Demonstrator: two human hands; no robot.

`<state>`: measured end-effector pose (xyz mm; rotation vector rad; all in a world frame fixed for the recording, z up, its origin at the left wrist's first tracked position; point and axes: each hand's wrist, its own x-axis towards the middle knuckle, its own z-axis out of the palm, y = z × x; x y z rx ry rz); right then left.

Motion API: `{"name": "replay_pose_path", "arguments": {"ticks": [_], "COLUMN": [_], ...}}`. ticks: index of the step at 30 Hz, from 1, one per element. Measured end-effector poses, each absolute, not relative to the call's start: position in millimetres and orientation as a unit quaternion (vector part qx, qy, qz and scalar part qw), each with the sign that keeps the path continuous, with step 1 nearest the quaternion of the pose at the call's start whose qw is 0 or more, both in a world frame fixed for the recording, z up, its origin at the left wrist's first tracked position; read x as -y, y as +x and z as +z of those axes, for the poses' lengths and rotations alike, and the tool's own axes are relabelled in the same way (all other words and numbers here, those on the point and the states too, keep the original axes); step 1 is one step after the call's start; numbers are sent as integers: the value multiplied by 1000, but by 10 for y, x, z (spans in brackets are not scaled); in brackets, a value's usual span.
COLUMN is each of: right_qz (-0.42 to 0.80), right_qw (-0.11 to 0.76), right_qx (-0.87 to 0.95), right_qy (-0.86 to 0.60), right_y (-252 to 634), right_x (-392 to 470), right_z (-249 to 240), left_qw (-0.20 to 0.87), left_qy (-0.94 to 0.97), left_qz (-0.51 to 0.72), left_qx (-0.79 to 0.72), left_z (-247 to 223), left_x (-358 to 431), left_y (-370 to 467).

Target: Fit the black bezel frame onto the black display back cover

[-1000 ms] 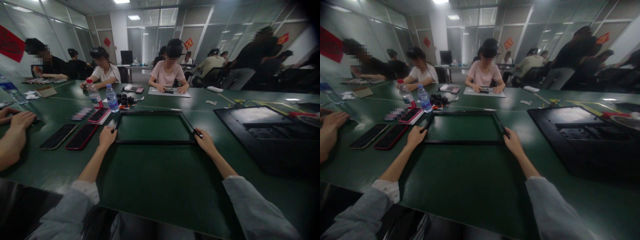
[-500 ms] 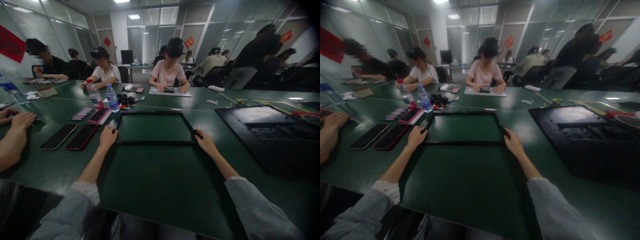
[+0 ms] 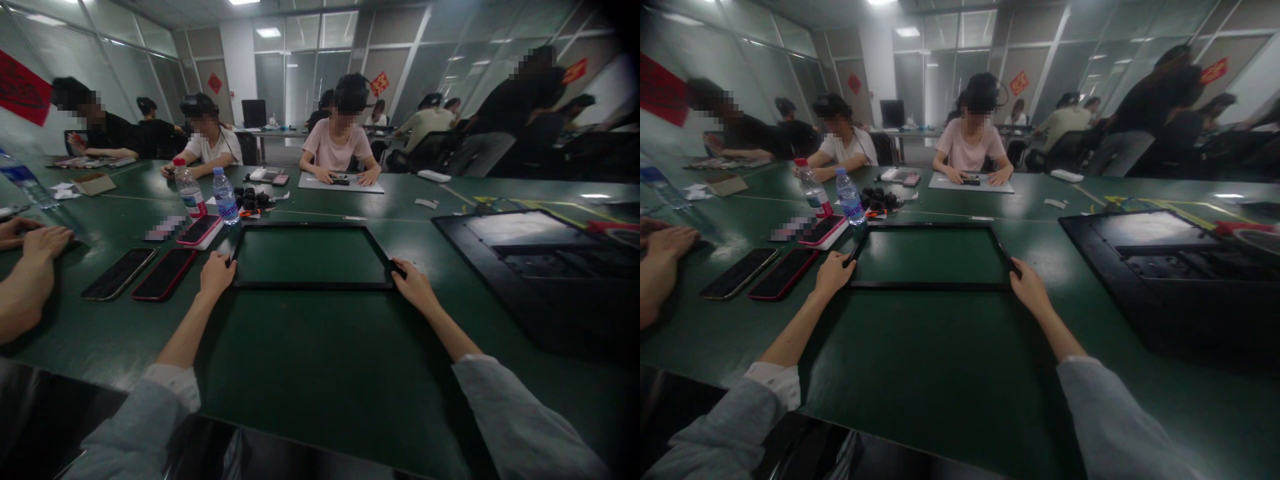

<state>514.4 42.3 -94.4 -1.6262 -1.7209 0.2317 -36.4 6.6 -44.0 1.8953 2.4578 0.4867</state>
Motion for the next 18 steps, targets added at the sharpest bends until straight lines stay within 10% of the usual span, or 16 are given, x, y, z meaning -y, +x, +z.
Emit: {"name": "replay_pose_path", "arguments": {"ticks": [18], "right_qz": [81], "right_qw": [347], "right_qx": [674], "right_qy": [-648], "right_y": [5097], "right_x": [-377], "right_z": [-857], "left_qw": [-1], "left_qy": [607], "left_qz": [153], "left_qx": [-780], "left_z": [-413], "left_x": [-39], "left_y": [-353]}}
